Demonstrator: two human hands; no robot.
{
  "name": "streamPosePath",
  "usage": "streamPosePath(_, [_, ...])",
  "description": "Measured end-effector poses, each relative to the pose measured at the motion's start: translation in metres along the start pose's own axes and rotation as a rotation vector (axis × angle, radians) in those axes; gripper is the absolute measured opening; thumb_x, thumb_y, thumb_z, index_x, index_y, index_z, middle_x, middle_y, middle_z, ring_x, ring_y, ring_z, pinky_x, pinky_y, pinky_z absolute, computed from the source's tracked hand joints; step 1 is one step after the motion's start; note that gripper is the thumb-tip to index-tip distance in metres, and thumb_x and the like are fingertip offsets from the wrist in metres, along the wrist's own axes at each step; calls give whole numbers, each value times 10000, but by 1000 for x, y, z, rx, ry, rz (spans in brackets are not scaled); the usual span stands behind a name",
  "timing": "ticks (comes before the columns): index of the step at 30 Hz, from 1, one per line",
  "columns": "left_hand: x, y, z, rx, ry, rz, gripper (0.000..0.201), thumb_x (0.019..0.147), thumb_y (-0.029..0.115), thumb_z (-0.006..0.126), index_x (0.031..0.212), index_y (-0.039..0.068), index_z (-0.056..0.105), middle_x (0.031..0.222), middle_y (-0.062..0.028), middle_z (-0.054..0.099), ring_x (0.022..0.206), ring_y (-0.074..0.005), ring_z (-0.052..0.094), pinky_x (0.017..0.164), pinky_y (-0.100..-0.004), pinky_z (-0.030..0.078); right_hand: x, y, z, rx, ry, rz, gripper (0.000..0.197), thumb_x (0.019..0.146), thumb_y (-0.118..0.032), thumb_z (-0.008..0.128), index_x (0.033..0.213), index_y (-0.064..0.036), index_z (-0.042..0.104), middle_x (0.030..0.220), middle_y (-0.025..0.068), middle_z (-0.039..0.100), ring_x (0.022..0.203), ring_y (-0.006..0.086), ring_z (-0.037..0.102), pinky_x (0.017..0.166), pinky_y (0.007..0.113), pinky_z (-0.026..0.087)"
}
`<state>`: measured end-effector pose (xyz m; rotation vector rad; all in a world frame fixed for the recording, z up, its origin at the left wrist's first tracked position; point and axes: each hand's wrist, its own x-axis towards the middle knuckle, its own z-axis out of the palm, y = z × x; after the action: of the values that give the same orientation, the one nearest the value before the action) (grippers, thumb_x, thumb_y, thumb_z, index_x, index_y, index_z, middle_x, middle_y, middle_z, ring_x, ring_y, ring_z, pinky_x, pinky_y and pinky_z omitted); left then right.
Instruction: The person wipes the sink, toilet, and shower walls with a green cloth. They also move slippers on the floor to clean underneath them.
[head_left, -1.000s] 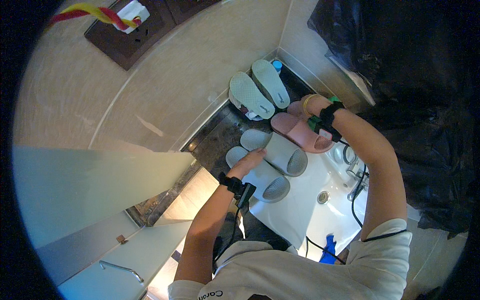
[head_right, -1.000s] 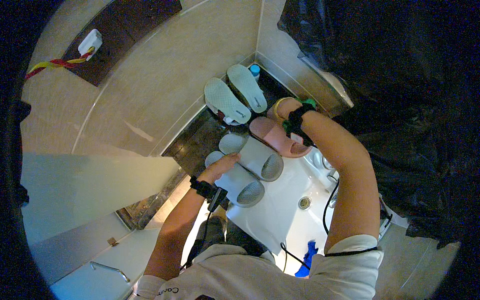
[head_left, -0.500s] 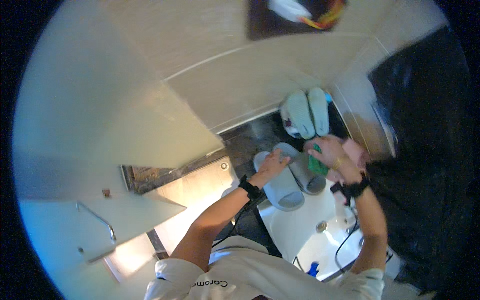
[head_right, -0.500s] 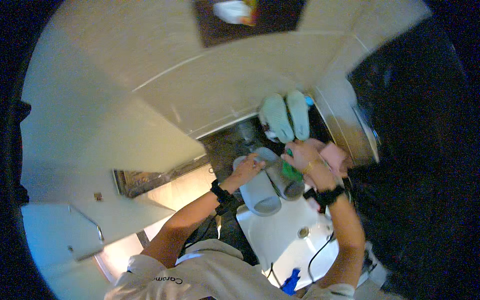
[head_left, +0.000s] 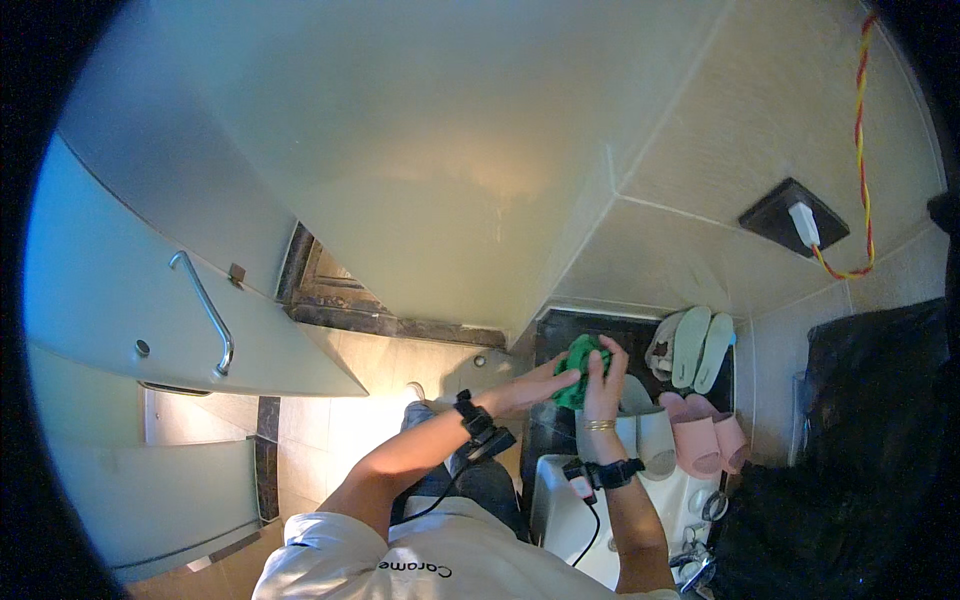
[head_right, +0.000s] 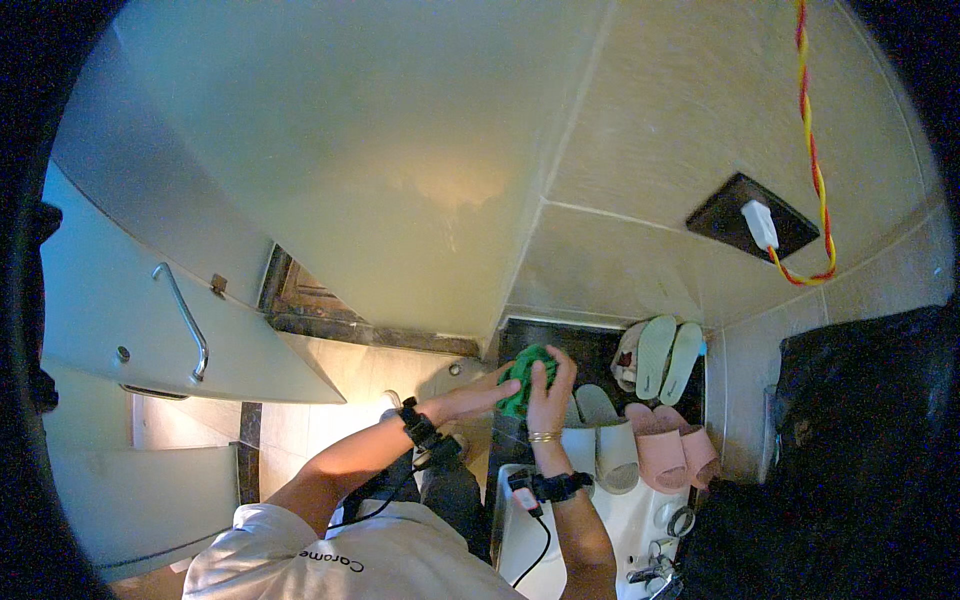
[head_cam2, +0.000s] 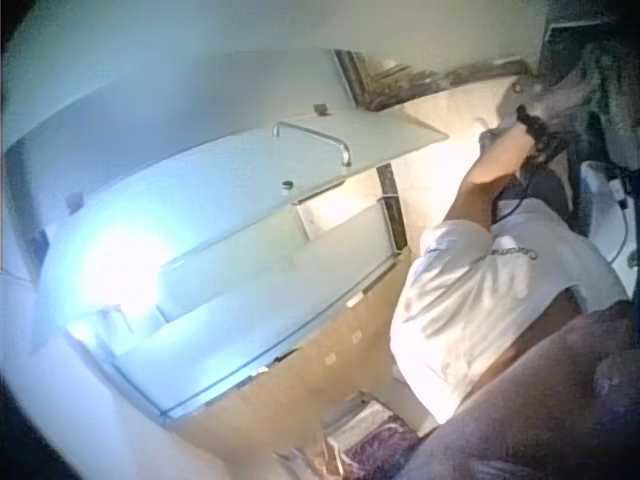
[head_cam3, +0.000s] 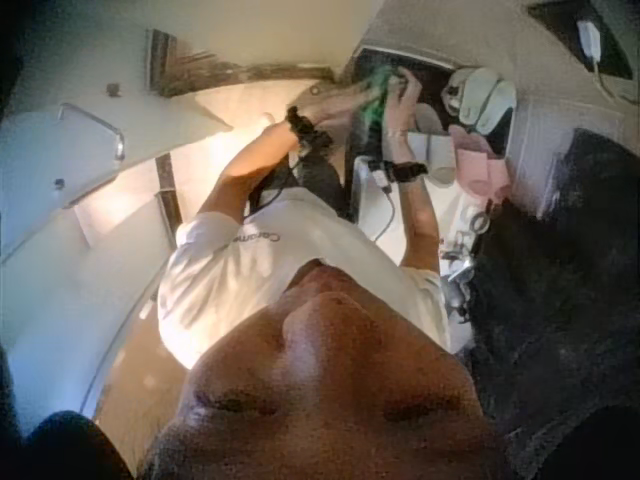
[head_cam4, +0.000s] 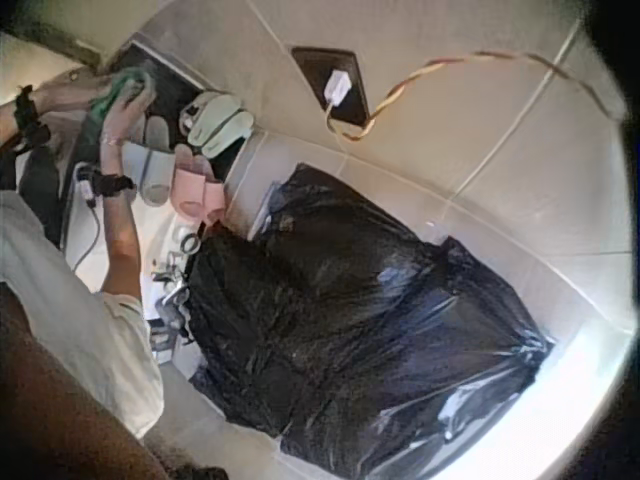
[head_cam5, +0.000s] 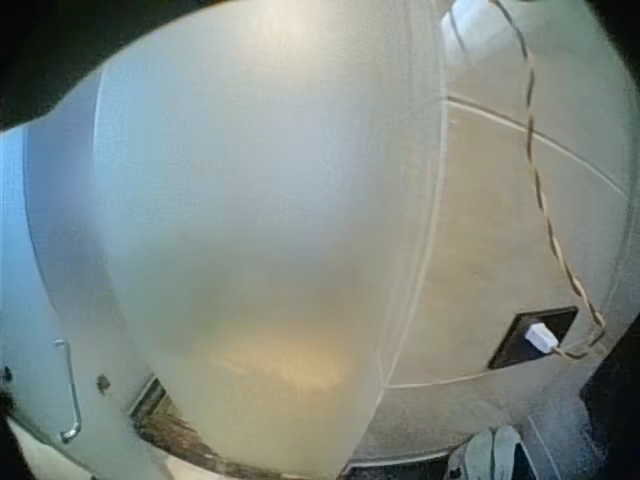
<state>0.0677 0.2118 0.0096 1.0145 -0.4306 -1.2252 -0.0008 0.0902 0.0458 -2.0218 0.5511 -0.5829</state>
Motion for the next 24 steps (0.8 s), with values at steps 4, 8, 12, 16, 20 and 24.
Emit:
streamPosePath(4, [-37,34,-25,266,202,72,580,855,311,539,1305,35,299,1185,-53,461,1071,-137,420,881,-261,375,-6,-18,39,111,-52,-48,460,844,-241,501,1221,-4,388,1265,185,366,1166,321,360,991,391,269])
streamPosePath(8, [-53,63,-54,206,260,151,462,874,203,499,1272,18,355,1149,-58,492,1015,-128,450,866,-256,381,-5,-51,70,-60,-105,-362,603,780,-191,579,1289,-20,305,1339,225,262,1221,384,289,1006,423,258])
streamPosePath(12, [-56,100,-67,186,340,256,423,885,181,473,1262,17,371,1150,-69,498,1024,-135,453,888,-276,370,17,-89,85,-85,-96,-544,583,778,-58,542,1307,-66,296,1333,227,252,1199,413,304,983,438,291])
streamPosePath(16, [-53,168,-64,385,361,420,453,871,195,498,1257,4,357,1160,-99,489,1047,-162,451,915,-301,354,73,-124,90,-108,-7,-705,574,731,61,489,1273,-99,385,1299,217,305,1151,406,361,946,433,336])
streamPosePath(20, [-46,226,-64,630,574,791,521,842,124,532,1296,46,287,1216,-97,436,1086,-189,434,909,-336,367,135,-197,92,-153,273,-957,584,721,43,521,1267,-126,400,1297,225,305,1150,393,358,945,442,321])
streamPosePath(24, [-43,252,-57,824,765,1118,562,789,60,554,1280,52,280,1221,-132,389,1111,-238,402,892,-361,371,185,-235,96,-385,656,-1020,537,763,-117,584,1267,-166,405,1319,256,251,1179,406,308,887,530,310])
